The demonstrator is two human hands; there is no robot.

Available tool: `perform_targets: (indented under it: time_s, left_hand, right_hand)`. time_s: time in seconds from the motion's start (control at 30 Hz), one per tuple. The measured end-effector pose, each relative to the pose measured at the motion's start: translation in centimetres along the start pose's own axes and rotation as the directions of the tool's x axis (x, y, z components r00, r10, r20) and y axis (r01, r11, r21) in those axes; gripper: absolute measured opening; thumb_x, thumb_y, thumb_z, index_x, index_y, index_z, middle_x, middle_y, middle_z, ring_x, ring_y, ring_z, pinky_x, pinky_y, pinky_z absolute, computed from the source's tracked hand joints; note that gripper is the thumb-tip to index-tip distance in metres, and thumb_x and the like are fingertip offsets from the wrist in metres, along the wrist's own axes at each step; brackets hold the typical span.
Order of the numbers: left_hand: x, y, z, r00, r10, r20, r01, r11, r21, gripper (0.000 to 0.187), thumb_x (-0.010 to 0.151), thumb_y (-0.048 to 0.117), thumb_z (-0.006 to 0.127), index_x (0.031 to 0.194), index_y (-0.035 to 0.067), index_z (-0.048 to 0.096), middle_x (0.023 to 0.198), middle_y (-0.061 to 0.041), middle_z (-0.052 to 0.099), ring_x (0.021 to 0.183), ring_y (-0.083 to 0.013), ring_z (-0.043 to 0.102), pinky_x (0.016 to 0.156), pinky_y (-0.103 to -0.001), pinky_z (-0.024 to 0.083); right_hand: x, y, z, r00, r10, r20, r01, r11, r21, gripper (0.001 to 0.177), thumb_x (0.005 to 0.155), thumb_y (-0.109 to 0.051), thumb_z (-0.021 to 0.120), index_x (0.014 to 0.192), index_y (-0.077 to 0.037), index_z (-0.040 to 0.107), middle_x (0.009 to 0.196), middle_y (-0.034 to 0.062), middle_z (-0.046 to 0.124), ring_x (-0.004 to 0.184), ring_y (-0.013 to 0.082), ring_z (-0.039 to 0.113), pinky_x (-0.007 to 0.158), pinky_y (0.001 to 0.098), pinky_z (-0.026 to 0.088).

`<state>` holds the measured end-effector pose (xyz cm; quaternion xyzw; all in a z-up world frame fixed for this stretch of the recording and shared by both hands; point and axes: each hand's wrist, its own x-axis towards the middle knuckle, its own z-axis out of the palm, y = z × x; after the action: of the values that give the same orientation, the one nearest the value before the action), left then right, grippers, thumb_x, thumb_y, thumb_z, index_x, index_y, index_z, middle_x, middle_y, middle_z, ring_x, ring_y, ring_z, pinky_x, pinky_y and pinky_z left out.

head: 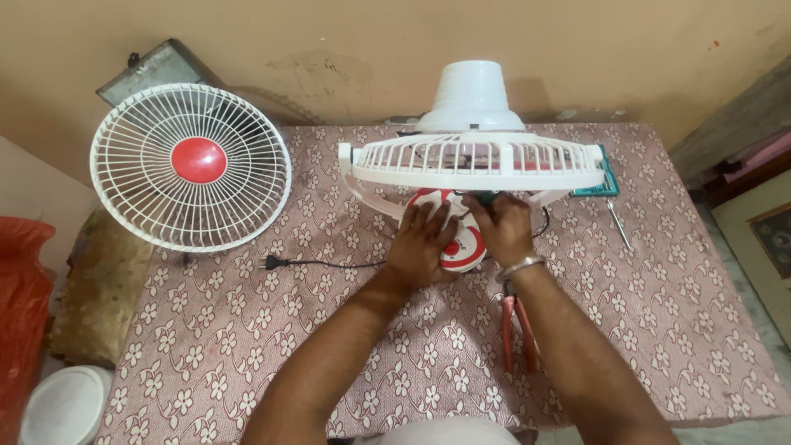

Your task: The person uses a screwdriver to remove screws from the front grill of a small table fan, then detaches the grill and places it aside. They continue to unscrew and remove the central hub and fan blades from the motor shaft, leaving the fan head exposed.

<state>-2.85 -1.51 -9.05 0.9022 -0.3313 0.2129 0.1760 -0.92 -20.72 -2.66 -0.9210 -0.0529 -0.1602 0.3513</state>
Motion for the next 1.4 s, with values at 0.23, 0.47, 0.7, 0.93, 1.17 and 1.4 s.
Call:
perform_targets:
  time_s: [0.23, 0.47, 0.7, 0.93, 1.17, 1.4]
  left_hand:
    - [0.7, -0.3, -0.3, 0.995, -0.009, 0.098, 0.006, 0.999, 0.031, 0.106, 0.057, 0.064, 0.086, 0.139, 0.004, 0.055, 0.152, -0.026, 0.044, 0.137, -0.0482, 0.042, 0.117, -0.063, 0.027]
    - [0.4, 0.2, -0.7, 0.994, 0.0, 0.112, -0.002, 1.0, 0.014, 0.108, 0.059, 0.066, 0.084, 0.142, 0.004, 0.054, 0.154, -0.026, 0.042, 0.139, -0.0478, 0.04, 0.117, -0.063, 0.025]
    - [0.4, 0.1, -0.5, 0.991, 0.001, 0.131, -0.005, 1.0, 0.027, 0.109, 0.06, 0.067, 0.083, 0.142, 0.003, 0.053, 0.155, -0.027, 0.041, 0.138, -0.0496, 0.04, 0.117, -0.063, 0.025]
    - [0.0, -0.3, 0.2, 0.997, 0.014, 0.078, -0.014, 1.0, 0.004, 0.105, 0.062, 0.067, 0.081, 0.142, 0.004, 0.054, 0.156, -0.025, 0.042, 0.14, -0.0482, 0.041, 0.119, -0.064, 0.025]
    - [0.1, -0.2, 0.2, 0.993, 0.002, 0.116, -0.006, 0.999, 0.032, 0.109, 0.063, 0.069, 0.081, 0.143, 0.003, 0.051, 0.154, -0.027, 0.041, 0.14, -0.0495, 0.039, 0.118, -0.064, 0.024]
    - [0.2, -0.1, -0.2, 0.989, -0.009, 0.147, 0.005, 1.0, 0.025, 0.108, 0.062, 0.066, 0.083, 0.145, 0.005, 0.051, 0.156, -0.025, 0.04, 0.142, -0.0479, 0.039, 0.119, -0.062, 0.024]
  right_hand:
    - [0.7, 0.1, 0.2, 0.989, -0.125, -0.076, 0.131, 0.988, 0.087, 0.03, 0.096, -0.028, 0.074, 0.089, 0.001, 0.074, 0.073, 0.0123, 0.074, 0.057, 0.0261, 0.069, 0.06, 0.0373, 0.056]
    - [0.0, 1.4, -0.9, 0.971, -0.213, 0.112, 0.197, 0.971, 0.136, 0.026, 0.101, -0.026, 0.062, 0.101, -0.003, 0.073, 0.091, 0.015, 0.076, 0.08, 0.0317, 0.073, 0.078, 0.0425, 0.057]
    - [0.1, 2.0, -2.2, 0.943, -0.283, 0.176, 0.255, 0.952, 0.168, 0.028, 0.105, -0.025, 0.055, 0.114, -0.003, 0.069, 0.106, 0.0147, 0.076, 0.096, 0.0313, 0.074, 0.087, 0.0414, 0.056]
    - [-0.7, -0.6, -0.1, 0.985, -0.122, -0.124, 0.134, 0.987, 0.09, 0.023, 0.093, -0.025, 0.075, 0.091, -0.002, 0.072, 0.072, 0.0148, 0.074, 0.06, 0.0289, 0.073, 0.06, 0.0408, 0.058]
    - [-0.1, -0.7, 1.4, 0.998, 0.018, -0.061, -0.016, 0.999, 0.037, 0.029, 0.097, -0.029, 0.076, 0.087, -0.002, 0.074, 0.071, 0.0119, 0.074, 0.059, 0.0258, 0.072, 0.062, 0.0372, 0.058]
    - [-0.4, 0.9, -0.7, 0.983, -0.161, 0.093, 0.136, 0.964, 0.229, 0.024, 0.094, -0.021, 0.071, 0.112, -0.004, 0.073, 0.093, 0.0109, 0.08, 0.082, 0.0196, 0.079, 0.076, 0.0322, 0.062]
